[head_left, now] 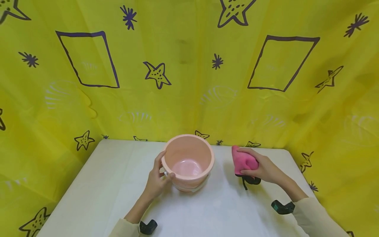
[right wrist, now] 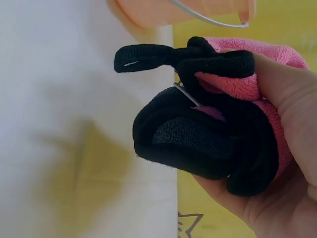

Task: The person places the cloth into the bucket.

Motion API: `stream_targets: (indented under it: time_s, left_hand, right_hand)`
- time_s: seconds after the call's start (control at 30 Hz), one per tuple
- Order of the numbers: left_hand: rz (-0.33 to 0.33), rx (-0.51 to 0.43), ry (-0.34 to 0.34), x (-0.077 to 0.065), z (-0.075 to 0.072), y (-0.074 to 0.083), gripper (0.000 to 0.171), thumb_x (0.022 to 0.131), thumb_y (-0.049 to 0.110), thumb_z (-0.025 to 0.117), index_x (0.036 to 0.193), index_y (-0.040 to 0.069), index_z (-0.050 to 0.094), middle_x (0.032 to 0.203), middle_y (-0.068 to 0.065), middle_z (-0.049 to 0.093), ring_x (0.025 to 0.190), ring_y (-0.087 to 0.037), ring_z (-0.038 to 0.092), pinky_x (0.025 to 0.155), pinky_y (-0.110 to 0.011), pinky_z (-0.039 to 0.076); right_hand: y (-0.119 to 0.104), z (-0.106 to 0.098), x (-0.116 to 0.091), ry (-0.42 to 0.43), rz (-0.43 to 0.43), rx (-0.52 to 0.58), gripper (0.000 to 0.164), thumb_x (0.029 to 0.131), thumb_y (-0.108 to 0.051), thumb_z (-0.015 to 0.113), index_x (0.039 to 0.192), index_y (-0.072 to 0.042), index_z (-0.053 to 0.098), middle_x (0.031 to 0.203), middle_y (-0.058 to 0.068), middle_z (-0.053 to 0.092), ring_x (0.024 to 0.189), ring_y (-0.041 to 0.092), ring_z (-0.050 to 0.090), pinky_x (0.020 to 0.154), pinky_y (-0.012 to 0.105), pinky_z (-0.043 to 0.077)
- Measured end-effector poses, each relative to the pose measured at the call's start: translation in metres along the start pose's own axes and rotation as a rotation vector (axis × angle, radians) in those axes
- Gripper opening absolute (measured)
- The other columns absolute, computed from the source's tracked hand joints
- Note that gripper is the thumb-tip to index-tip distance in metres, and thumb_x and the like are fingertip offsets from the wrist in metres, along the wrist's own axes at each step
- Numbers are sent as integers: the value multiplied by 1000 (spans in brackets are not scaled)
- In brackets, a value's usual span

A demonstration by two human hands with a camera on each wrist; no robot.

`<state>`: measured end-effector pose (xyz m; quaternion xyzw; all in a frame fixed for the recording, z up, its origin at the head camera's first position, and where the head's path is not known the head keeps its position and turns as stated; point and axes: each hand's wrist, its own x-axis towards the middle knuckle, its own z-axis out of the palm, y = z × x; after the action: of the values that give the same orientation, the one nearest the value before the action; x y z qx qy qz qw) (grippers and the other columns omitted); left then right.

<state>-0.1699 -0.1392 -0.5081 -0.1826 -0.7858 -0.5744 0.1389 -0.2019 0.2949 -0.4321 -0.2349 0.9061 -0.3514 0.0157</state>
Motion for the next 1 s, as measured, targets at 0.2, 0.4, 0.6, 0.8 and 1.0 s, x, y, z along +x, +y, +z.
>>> stream_targets:
  time_s: [0.2, 0.4, 0.6, 0.8, 1.0]
  left_hand:
    - [-6, 1, 5, -2, -1, -2, 88, 90, 55, 71, 161, 29, 26, 153, -19, 50, 122, -47, 57, 83, -49, 56]
    - [-20, 0, 11, -3, -1, -2, 87, 90, 52, 72, 161, 30, 26, 153, -18, 50, 122, -46, 57, 83, -50, 56]
    - [-23, -9, 9, -1, 0, -2, 87, 90, 49, 72, 162, 30, 26, 154, -18, 49, 122, -46, 56, 84, -49, 56]
    - [-24, -10, 4, -1, 1, 1, 89, 90, 49, 72, 162, 27, 25, 156, -16, 46, 124, -46, 56, 85, -50, 56]
    - [-25, -10, 11, -1, 2, 1, 89, 89, 47, 73, 162, 29, 25, 155, -18, 47, 125, -46, 56, 85, -51, 56]
  right_hand:
    - [-5, -8, 3, 14, -37, -2, 76, 81, -34, 89, 147, -26, 51, 114, 8, 65, 93, 25, 61, 69, 30, 58]
    - [-11, -18, 9, 14, -49, -11, 77, 81, -31, 89, 147, -24, 50, 114, 9, 64, 94, 27, 60, 67, 30, 58]
    - [-21, -29, 15, -5, -5, 7, 80, 80, -33, 90, 148, -28, 48, 114, 8, 62, 96, 29, 60, 67, 32, 59]
    - [-32, -39, 24, 0, -79, -45, 78, 81, -30, 90, 147, -23, 49, 114, 9, 64, 95, 27, 61, 67, 30, 59]
    - [-45, -47, 38, 16, -138, -85, 78, 77, -26, 92, 144, -22, 53, 115, 8, 67, 94, 26, 62, 67, 30, 59]
